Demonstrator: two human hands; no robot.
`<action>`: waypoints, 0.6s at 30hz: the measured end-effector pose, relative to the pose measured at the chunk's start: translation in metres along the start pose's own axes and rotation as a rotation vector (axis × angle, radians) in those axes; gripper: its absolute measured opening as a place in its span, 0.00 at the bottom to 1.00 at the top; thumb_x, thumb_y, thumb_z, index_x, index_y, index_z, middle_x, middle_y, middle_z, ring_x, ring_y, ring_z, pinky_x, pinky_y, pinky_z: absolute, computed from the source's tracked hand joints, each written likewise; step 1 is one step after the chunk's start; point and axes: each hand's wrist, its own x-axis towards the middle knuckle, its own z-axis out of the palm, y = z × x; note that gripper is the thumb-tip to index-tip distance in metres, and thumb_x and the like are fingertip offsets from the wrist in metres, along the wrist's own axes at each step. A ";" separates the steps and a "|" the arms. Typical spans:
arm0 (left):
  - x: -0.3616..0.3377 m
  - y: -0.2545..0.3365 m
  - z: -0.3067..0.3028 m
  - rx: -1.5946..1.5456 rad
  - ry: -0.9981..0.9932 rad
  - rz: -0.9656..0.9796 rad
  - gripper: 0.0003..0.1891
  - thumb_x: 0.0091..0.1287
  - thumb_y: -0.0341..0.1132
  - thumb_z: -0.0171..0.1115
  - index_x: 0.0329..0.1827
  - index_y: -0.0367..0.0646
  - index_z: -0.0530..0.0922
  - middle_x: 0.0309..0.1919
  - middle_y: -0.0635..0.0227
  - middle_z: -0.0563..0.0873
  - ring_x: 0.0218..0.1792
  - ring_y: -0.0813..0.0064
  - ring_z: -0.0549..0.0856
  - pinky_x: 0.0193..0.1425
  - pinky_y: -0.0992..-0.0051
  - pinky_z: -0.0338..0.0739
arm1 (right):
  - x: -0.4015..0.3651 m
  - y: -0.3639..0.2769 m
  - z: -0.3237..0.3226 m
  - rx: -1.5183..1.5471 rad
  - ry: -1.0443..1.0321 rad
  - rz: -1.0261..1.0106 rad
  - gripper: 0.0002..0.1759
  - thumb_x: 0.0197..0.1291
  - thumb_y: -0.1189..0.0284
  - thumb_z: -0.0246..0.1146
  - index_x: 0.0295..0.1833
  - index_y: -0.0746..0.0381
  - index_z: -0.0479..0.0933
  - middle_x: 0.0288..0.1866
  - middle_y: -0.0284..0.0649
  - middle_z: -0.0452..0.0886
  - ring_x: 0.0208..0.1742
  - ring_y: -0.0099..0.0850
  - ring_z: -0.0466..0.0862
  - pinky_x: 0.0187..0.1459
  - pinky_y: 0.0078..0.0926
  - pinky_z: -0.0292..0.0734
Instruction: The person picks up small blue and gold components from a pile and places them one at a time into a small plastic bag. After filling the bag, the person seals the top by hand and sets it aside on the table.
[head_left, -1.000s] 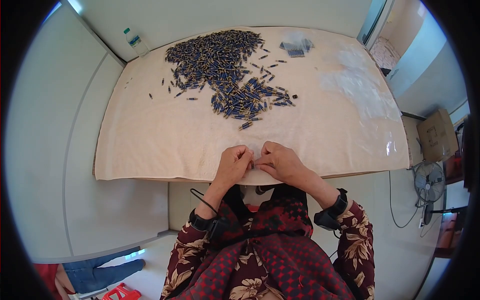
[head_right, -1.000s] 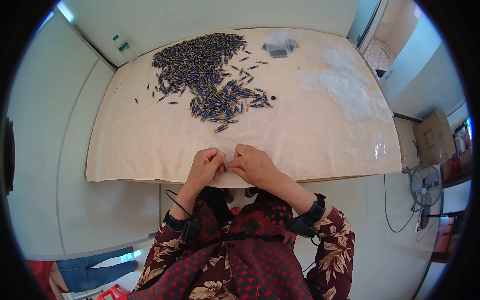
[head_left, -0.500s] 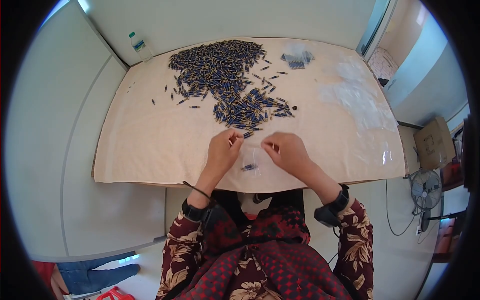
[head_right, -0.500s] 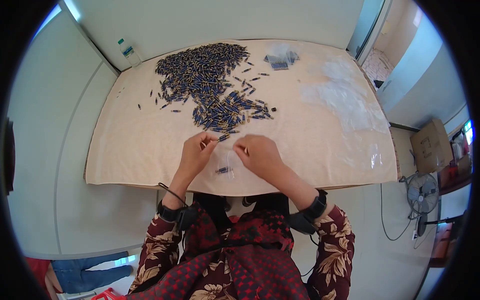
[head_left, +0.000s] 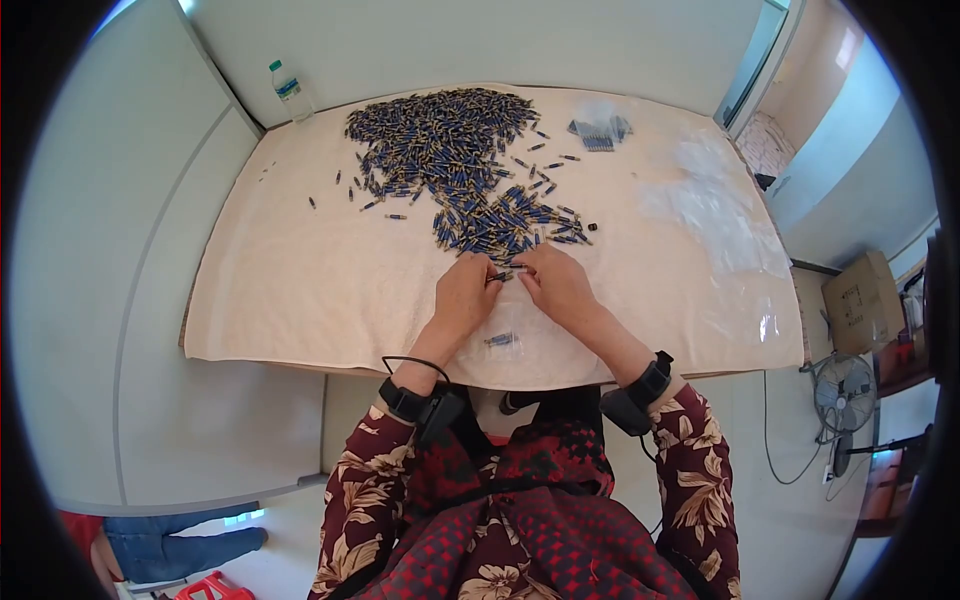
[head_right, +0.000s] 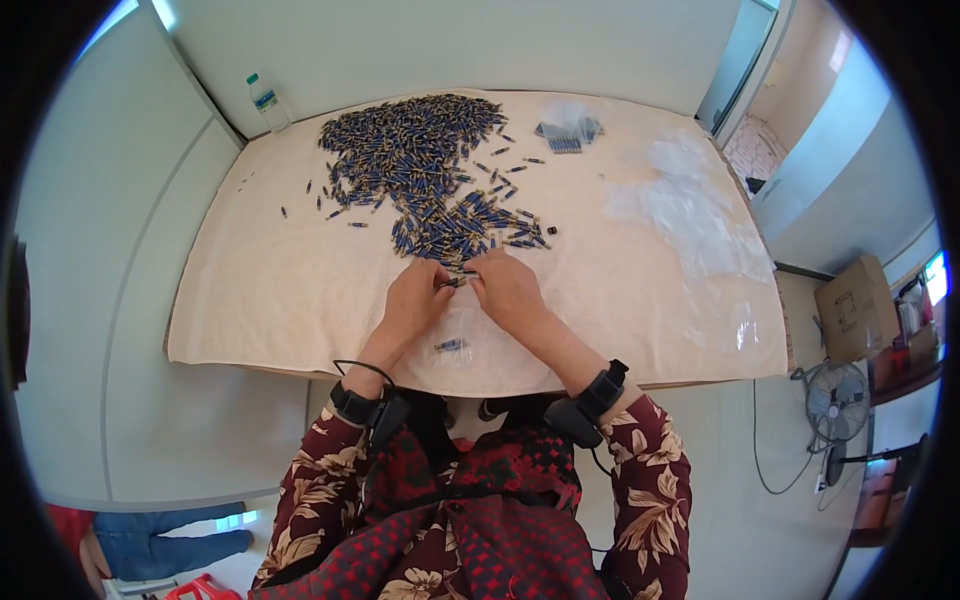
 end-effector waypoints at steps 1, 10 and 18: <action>0.001 0.000 0.000 -0.003 0.002 0.000 0.06 0.54 0.31 0.68 0.33 0.42 0.80 0.32 0.62 0.81 0.36 0.61 0.82 0.39 0.67 0.76 | -0.002 -0.003 -0.001 -0.011 0.000 -0.033 0.08 0.52 0.76 0.65 0.40 0.61 0.81 0.37 0.44 0.79 0.35 0.43 0.81 0.37 0.37 0.75; 0.006 0.001 -0.017 -0.120 -0.048 0.183 0.06 0.56 0.25 0.65 0.36 0.41 0.81 0.29 0.62 0.83 0.31 0.65 0.82 0.36 0.70 0.76 | 0.003 -0.004 0.000 0.098 -0.103 -0.002 0.08 0.51 0.74 0.67 0.38 0.62 0.81 0.35 0.42 0.78 0.38 0.39 0.80 0.39 0.33 0.76; -0.018 0.021 -0.035 -0.731 -0.047 -0.045 0.08 0.59 0.24 0.68 0.40 0.37 0.81 0.31 0.70 0.85 0.30 0.83 0.81 0.35 0.82 0.76 | -0.014 -0.038 -0.031 0.498 -0.145 0.218 0.06 0.56 0.77 0.65 0.38 0.67 0.80 0.30 0.44 0.83 0.25 0.29 0.82 0.30 0.23 0.76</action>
